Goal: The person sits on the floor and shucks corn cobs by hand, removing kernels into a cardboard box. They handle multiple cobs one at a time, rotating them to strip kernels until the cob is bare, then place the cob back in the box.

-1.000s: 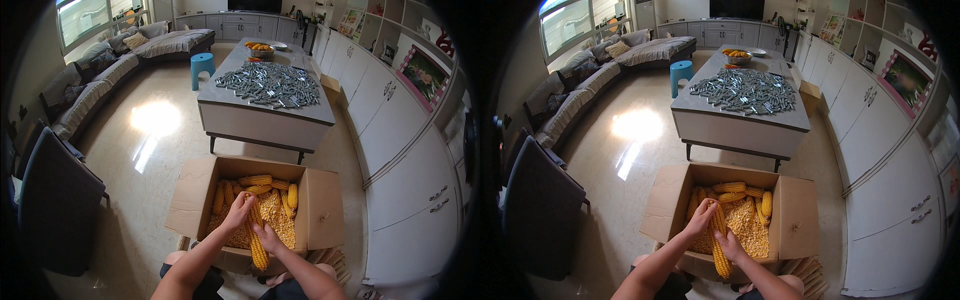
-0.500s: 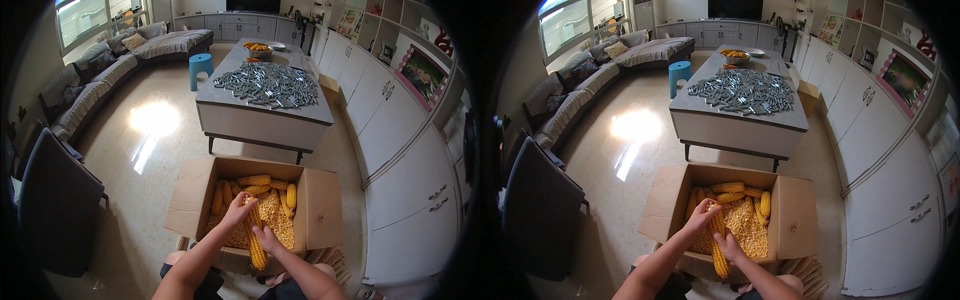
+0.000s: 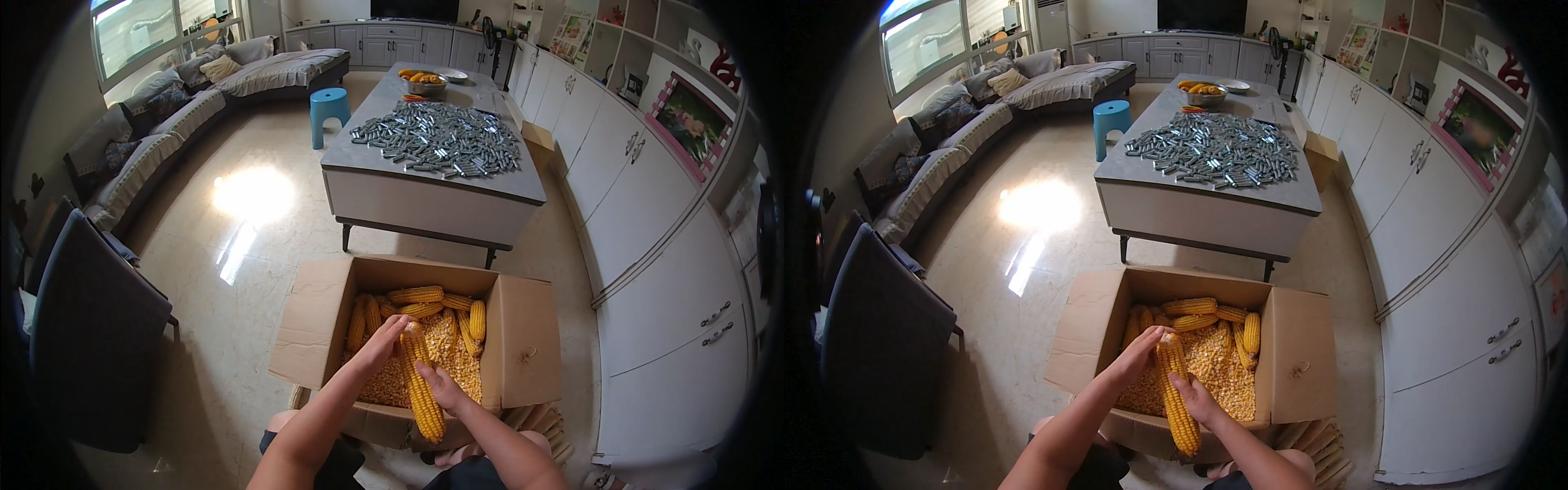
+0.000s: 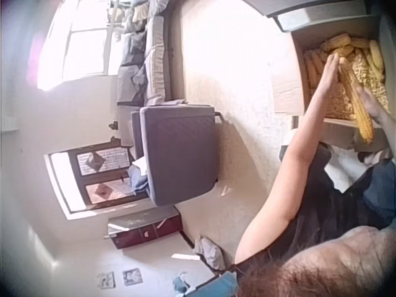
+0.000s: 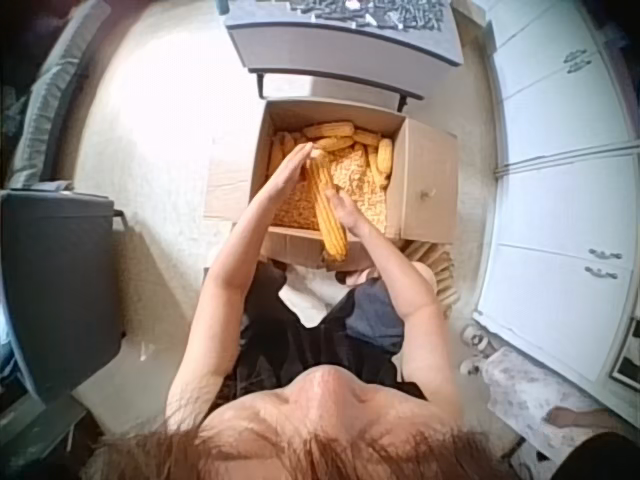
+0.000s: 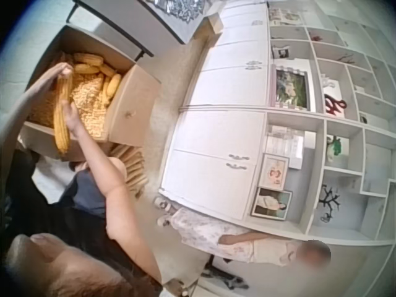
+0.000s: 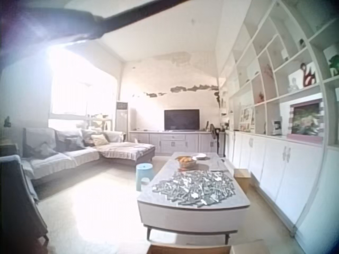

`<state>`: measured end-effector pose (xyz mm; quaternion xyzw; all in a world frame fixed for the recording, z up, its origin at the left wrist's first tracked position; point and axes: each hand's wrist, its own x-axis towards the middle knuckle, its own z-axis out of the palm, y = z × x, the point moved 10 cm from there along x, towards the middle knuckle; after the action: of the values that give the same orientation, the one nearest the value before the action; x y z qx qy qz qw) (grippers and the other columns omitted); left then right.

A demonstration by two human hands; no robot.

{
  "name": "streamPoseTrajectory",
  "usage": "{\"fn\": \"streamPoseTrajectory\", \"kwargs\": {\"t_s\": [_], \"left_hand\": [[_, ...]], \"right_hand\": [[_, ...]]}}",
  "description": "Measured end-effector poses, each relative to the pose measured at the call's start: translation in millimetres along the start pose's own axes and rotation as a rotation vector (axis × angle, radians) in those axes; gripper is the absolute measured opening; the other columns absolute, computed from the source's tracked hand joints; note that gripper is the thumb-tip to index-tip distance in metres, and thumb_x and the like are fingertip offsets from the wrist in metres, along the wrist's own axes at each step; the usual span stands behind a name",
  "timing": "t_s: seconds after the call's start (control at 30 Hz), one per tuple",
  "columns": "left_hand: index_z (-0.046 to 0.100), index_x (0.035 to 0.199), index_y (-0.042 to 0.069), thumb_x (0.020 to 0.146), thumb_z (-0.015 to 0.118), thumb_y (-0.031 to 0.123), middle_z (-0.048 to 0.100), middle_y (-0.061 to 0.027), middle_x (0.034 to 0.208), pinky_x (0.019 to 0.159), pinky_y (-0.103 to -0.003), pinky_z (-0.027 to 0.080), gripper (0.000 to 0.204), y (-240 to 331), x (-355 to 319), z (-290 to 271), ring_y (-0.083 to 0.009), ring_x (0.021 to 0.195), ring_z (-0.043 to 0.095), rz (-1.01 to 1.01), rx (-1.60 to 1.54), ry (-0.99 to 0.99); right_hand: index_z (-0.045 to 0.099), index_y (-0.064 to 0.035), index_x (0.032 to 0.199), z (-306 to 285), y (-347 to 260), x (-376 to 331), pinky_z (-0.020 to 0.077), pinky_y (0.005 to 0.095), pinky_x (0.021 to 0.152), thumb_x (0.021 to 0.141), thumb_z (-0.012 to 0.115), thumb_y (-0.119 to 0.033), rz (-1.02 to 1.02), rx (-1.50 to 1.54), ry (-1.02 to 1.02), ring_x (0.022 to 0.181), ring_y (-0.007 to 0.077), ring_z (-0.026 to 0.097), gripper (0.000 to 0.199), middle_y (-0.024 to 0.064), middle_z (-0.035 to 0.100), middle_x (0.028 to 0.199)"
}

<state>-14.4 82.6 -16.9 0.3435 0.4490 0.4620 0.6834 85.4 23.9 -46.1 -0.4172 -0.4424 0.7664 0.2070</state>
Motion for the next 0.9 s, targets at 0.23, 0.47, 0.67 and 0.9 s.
{"fn": "streamPoseTrajectory", "kwargs": {"t_s": [0.23,0.47,0.67,0.9], "left_hand": [[0.047,0.112,0.011,0.091,0.046,0.025,0.052,0.0004,0.095,0.064,-0.020,0.037,0.025,3,2,11,-0.0064,0.080,0.046,0.040,-0.121,-0.050],[0.046,0.113,0.007,0.092,0.044,0.026,0.052,-0.0029,0.097,0.075,-0.027,0.042,0.028,-9,11,-8,-0.0111,0.088,0.049,0.151,0.004,0.083],[0.044,0.117,0.006,0.091,0.042,0.026,0.053,-0.0080,0.102,0.079,-0.031,0.044,0.033,-10,6,-3,-0.0175,0.089,0.054,-0.031,-0.271,0.090],[0.039,0.123,0.005,0.088,0.051,0.018,0.050,-0.0096,0.109,0.079,-0.030,0.045,0.039,-11,10,-6,-0.0172,0.093,0.053,0.014,-0.117,0.109]], "right_hand": [[0.042,-0.0041,0.112,-1,-5,-3,0.0455,0.0230,0.067,0.091,0.043,-0.039,0.012,0.114,0.014,0.081,0.0092,0.054,0.041,0.0022,0.052,0.087],[0.043,-0.0032,0.116,1,-9,1,0.0435,0.0230,0.071,0.092,0.043,-0.038,-0.191,-0.072,0.097,0.080,0.0083,0.050,0.042,0.0017,0.050,0.091],[0.048,-0.0033,0.104,9,0,-3,0.0526,0.0317,0.060,0.088,0.044,-0.046,0.082,0.335,-0.047,0.069,0.0185,0.061,0.046,0.0082,0.057,0.084],[0.046,-0.0047,0.101,15,7,-5,0.0546,0.0325,0.049,0.083,0.051,-0.049,0.212,0.489,-0.092,0.061,0.0181,0.062,0.048,0.0089,0.056,0.074]]}}
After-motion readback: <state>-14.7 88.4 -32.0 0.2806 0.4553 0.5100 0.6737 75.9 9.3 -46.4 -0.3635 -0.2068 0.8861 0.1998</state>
